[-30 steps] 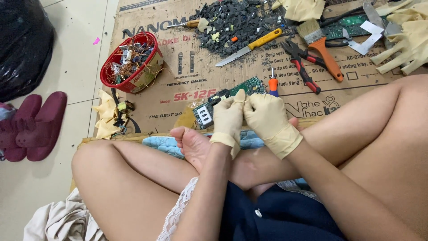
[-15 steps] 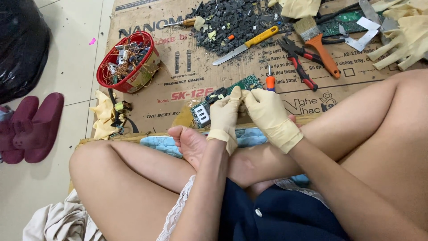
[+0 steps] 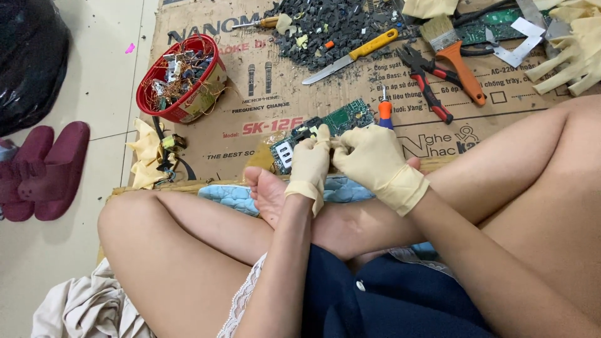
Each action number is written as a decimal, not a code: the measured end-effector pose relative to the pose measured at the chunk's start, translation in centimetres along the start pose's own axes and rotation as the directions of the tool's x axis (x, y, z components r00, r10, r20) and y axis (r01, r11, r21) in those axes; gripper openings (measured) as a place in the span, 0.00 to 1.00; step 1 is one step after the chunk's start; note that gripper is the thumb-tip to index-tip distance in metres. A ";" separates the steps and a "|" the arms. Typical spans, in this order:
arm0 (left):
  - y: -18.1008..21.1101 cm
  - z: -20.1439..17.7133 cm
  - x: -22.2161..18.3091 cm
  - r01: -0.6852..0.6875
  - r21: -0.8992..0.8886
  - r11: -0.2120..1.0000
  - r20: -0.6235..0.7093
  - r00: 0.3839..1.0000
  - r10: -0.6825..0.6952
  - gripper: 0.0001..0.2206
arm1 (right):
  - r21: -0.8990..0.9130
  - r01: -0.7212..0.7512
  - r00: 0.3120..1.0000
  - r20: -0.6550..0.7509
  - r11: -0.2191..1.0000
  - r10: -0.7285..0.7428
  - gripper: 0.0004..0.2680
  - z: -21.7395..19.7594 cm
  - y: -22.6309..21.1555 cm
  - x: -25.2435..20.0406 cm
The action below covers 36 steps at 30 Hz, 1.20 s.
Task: The person sits on the floor and uses a screwdriver and pliers to remove components from a small circuit board. They unscrew parts, pry off pieces, and strip copper wire from a transformer-like component, placing debris on the cardboard.
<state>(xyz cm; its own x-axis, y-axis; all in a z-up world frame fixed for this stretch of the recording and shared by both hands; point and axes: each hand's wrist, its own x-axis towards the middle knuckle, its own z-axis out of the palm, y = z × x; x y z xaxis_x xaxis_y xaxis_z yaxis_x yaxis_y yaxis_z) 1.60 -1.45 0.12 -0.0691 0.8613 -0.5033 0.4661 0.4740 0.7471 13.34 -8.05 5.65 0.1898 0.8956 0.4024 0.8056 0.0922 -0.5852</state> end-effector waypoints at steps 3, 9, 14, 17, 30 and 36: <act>-0.8 0.4 1.1 0.008 -0.006 1.000 0.023 1.000 -0.008 0.22 | -0.146 0.171 0.981 -0.072 0.974 -0.183 0.02 1.9 2.1 -0.8; -1.3 0.8 1.7 -0.121 -0.089 0.989 0.146 0.980 0.133 0.15 | -0.162 0.253 0.939 -0.195 0.954 -0.282 0.07 1.3 1.4 -0.7; 0.9 -0.1 1.1 -0.256 0.045 0.966 0.193 0.951 0.243 0.11 | 0.071 0.039 0.981 -0.194 0.997 -0.024 0.07 -0.5 -0.4 -0.6; 1.0 -0.6 1.8 -0.279 -0.087 0.956 0.329 0.898 0.292 0.10 | 0.262 -0.237 0.961 -0.076 0.935 0.265 0.03 -1.7 -0.4 -0.4; 0.7 -4.1 2.7 -0.049 -0.708 0.705 0.226 0.930 0.292 0.13 | 0.311 -0.583 0.805 0.096 0.750 0.586 0.11 -2.5 7.7 2.9; 1.4 -1.3 1.1 -0.084 -0.772 0.630 0.189 0.916 0.355 0.13 | 0.610 -0.485 0.871 0.272 0.627 0.409 0.11 -3.7 4.6 2.0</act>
<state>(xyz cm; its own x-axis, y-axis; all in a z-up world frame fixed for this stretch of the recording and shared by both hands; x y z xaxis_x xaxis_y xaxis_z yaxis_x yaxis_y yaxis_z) 1.01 0.38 1.24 0.2690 0.9221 -0.2780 -0.3820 0.3671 0.8481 19.53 -7.49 6.34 0.3421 0.9363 -0.0800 0.0711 -0.1106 -0.9913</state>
